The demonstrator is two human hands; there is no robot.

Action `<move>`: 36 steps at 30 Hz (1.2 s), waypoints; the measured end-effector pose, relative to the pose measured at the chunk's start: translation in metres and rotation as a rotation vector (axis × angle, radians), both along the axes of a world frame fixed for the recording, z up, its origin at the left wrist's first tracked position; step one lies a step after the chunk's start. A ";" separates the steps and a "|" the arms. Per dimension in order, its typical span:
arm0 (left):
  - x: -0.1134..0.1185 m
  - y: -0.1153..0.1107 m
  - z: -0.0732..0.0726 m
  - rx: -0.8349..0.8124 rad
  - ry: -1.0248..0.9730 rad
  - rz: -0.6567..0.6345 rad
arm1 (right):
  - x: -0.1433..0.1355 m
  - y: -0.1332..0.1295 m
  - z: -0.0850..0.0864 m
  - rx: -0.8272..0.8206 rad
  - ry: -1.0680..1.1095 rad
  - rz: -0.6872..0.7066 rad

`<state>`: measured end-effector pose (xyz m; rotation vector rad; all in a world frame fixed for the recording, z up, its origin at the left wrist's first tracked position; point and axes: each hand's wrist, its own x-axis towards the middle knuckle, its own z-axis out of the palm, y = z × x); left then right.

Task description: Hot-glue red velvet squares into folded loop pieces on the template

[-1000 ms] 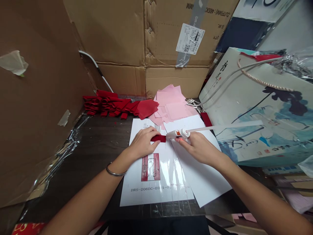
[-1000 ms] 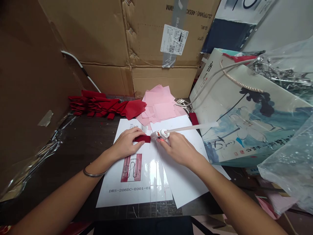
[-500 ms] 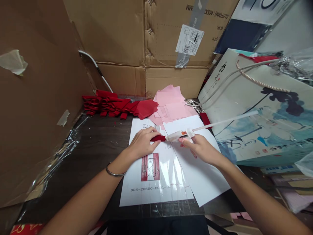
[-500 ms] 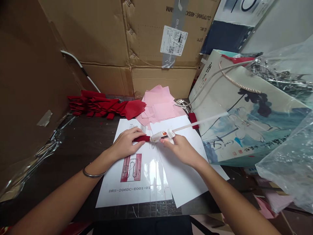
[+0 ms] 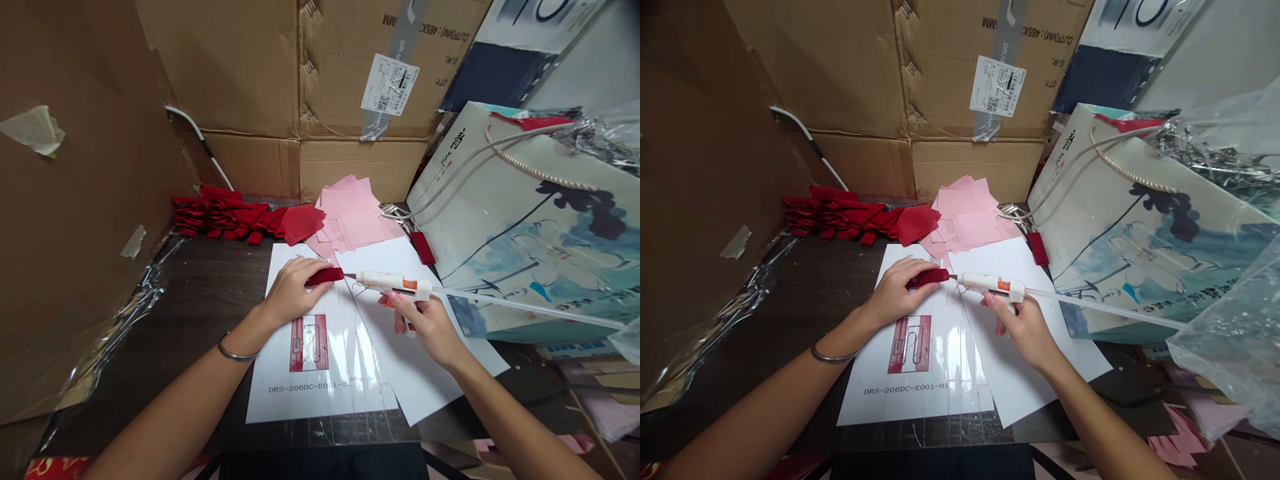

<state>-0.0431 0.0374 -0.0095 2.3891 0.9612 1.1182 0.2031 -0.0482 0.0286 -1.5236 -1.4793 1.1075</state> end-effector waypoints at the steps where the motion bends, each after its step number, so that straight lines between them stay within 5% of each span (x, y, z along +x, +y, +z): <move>1: 0.000 0.000 0.000 0.005 -0.018 -0.008 | 0.000 -0.001 0.000 0.012 -0.011 0.009; 10: 0.000 -0.001 0.003 0.090 -0.063 -0.058 | -0.002 -0.006 0.020 0.246 -0.298 0.069; 19: 0.000 -0.003 0.004 0.153 -0.063 -0.041 | -0.005 -0.011 0.030 0.348 -0.332 0.159; 36: 0.001 -0.003 0.005 0.153 -0.090 0.001 | 0.002 -0.018 0.025 0.153 -0.287 -0.073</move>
